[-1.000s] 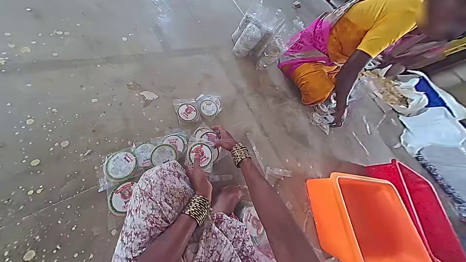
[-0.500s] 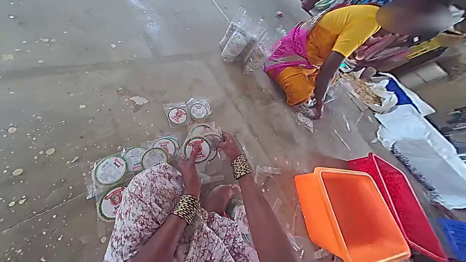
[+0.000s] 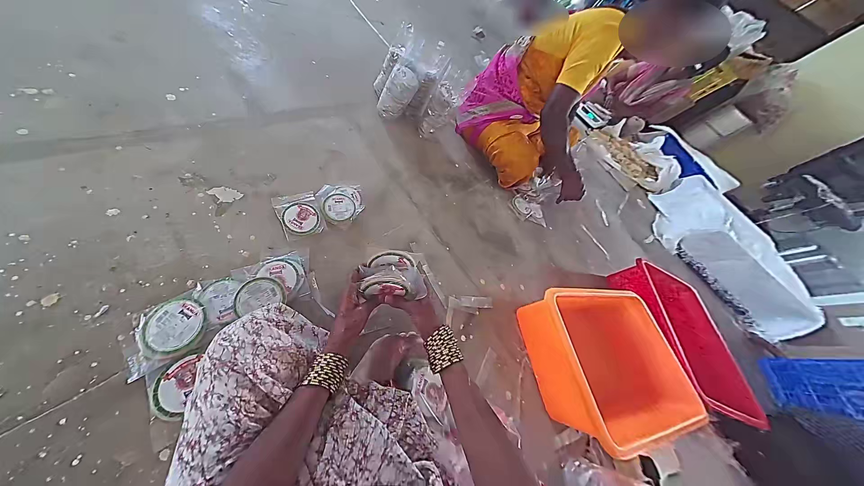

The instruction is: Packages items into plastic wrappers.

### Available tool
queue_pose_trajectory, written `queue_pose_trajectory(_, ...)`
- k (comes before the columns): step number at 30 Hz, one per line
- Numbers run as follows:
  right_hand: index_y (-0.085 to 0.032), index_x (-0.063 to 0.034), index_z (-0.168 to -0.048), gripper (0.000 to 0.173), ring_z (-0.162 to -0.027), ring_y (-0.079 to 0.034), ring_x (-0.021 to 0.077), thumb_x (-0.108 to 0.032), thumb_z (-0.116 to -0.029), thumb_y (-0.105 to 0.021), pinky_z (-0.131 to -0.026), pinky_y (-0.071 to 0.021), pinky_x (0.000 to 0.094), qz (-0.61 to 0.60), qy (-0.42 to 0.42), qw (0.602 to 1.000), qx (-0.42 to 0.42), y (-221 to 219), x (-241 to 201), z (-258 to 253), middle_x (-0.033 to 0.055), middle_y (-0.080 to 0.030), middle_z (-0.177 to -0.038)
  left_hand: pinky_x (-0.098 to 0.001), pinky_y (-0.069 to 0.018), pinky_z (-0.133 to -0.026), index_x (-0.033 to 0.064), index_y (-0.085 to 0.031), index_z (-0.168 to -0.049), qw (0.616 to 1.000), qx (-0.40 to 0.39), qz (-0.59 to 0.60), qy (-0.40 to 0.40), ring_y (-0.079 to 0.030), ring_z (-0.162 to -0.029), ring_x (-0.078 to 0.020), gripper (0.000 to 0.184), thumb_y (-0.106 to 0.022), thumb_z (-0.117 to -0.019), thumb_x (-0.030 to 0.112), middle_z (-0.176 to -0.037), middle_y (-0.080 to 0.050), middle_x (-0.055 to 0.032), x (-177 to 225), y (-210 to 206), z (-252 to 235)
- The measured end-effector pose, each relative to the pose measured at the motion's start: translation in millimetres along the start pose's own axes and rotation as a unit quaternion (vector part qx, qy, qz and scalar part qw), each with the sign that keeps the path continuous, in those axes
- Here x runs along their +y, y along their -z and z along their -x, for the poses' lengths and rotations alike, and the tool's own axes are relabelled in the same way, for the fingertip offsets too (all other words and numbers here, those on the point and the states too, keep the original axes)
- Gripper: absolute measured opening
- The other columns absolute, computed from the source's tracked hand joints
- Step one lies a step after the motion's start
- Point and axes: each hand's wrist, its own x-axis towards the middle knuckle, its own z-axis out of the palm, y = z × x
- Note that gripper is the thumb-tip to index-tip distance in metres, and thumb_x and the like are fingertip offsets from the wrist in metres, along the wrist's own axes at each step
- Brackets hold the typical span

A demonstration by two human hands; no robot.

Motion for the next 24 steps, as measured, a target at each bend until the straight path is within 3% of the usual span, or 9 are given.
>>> queue_pose_trajectory(3, -0.045, 0.0048, -0.145, 0.092, -0.123, -0.060, 0.0135, -0.006, -0.0655, -0.090, -0.108, -0.0489, 0.0286, 0.071, -0.005, 0.997, 0.013, 9, 12, 0, 0.0157, -0.062, -0.135, -0.0309, -0.0462, -0.110, -0.0057, -0.030, -0.152, 0.993, -0.035, -0.100, 0.048, -0.055, -0.131, -0.0183, 0.087, -0.079, -0.0812, 0.006, -0.145, -0.051, -0.0206, -6, 5, 0)
queue_pose_trajectory(5, -0.034, 0.0036, -0.156, 0.097, -0.143, -0.046, 0.0284, -0.021, -0.0781, -0.087, -0.120, -0.0359, 0.0417, 0.268, -0.057, 0.962, -0.011, 16, 26, -3, 0.0238, -0.046, -0.154, -0.0438, -0.0313, -0.121, -0.0079, -0.024, -0.157, 0.957, -0.067, -0.249, 0.133, -0.039, -0.146, -0.0340, 0.086, -0.071, -0.0846, -0.005, -0.156, -0.038, -0.0295, -14, 8, -1)
queue_pose_trajectory(7, -0.027, 0.0047, -0.159, 0.091, -0.148, -0.039, 0.0379, -0.021, -0.0881, -0.079, -0.123, -0.0303, 0.0495, 0.377, -0.096, 0.921, -0.029, 18, 27, -3, 0.0285, -0.040, -0.158, -0.0501, -0.0266, -0.122, -0.0096, -0.023, -0.157, 0.916, -0.096, -0.357, 0.153, -0.035, -0.147, -0.0423, 0.085, -0.066, -0.0837, -0.010, -0.156, -0.036, -0.0333, -14, 2, -2)
queue_pose_trajectory(10, -0.035, 0.0085, -0.154, 0.086, -0.145, -0.044, 0.0363, -0.011, -0.0843, -0.082, -0.122, -0.0322, 0.0459, 0.342, -0.067, 0.937, 0.012, 19, 29, 9, 0.0290, -0.046, -0.153, -0.0497, -0.0340, -0.118, -0.0113, -0.036, -0.150, 0.931, -0.072, -0.347, 0.085, -0.045, -0.140, -0.0412, 0.076, -0.063, -0.0791, -0.012, -0.148, -0.047, -0.0325, -20, -5, 4)
queue_pose_trajectory(13, -0.047, 0.0094, -0.144, 0.086, -0.135, -0.054, 0.0295, -0.003, -0.0694, -0.089, -0.116, -0.0418, 0.0396, 0.206, 0.045, 0.974, 0.080, 20, 34, 18, 0.0267, -0.055, -0.143, -0.0490, -0.0411, -0.114, -0.0112, -0.051, -0.139, 0.949, -0.054, -0.310, -0.023, -0.054, -0.132, -0.0385, 0.065, -0.077, -0.0798, -0.003, -0.139, -0.056, -0.0294, -15, -10, 5)
queue_pose_trajectory(15, -0.050, 0.0071, -0.142, 0.089, -0.135, -0.053, 0.0292, -0.010, -0.0651, -0.092, -0.115, -0.0424, 0.0405, 0.186, 0.082, 0.976, 0.072, 25, 37, 16, 0.0244, -0.056, -0.143, -0.0492, -0.0370, -0.117, -0.0090, -0.049, -0.141, 0.942, -0.085, -0.323, -0.027, -0.048, -0.138, -0.0390, 0.069, -0.080, -0.0811, 0.005, -0.143, -0.052, -0.0291, -16, -9, 3)
queue_pose_trajectory(18, -0.049, 0.0076, -0.142, 0.085, -0.138, -0.049, 0.0373, -0.006, -0.0674, -0.087, -0.118, -0.0379, 0.0479, 0.251, 0.085, 0.963, 0.052, 31, 53, 11, 0.0255, -0.054, -0.146, -0.0525, -0.0218, -0.124, -0.0061, -0.044, -0.147, 0.897, -0.152, -0.413, 0.045, -0.029, -0.150, -0.0439, 0.071, -0.074, -0.0834, 0.004, -0.153, -0.043, -0.0279, -27, -3, 3)
queue_pose_trajectory(22, -0.061, 0.0076, -0.131, 0.063, -0.125, -0.060, 0.0368, -0.001, -0.0718, -0.082, -0.109, -0.0467, 0.0487, 0.321, 0.091, 0.940, 0.072, 36, 55, 12, 0.0252, -0.064, -0.131, -0.0571, -0.0221, -0.123, -0.0087, -0.048, -0.145, 0.892, -0.130, -0.432, 0.016, -0.037, -0.146, -0.0458, 0.060, -0.065, -0.0882, -0.002, -0.149, -0.049, -0.0295, -39, -4, 3)
queue_pose_trajectory(24, -0.062, 0.0072, -0.130, 0.064, -0.124, -0.060, 0.0371, -0.008, -0.0733, -0.086, -0.109, -0.0455, 0.0492, 0.321, 0.073, 0.941, 0.077, 39, 42, 17, 0.0259, -0.065, -0.129, -0.0580, -0.0316, -0.117, -0.0090, -0.054, -0.140, 0.904, -0.118, -0.410, -0.004, -0.048, -0.136, -0.0463, 0.060, -0.073, -0.0851, 0.004, -0.141, -0.055, -0.0309, -31, -7, 1)
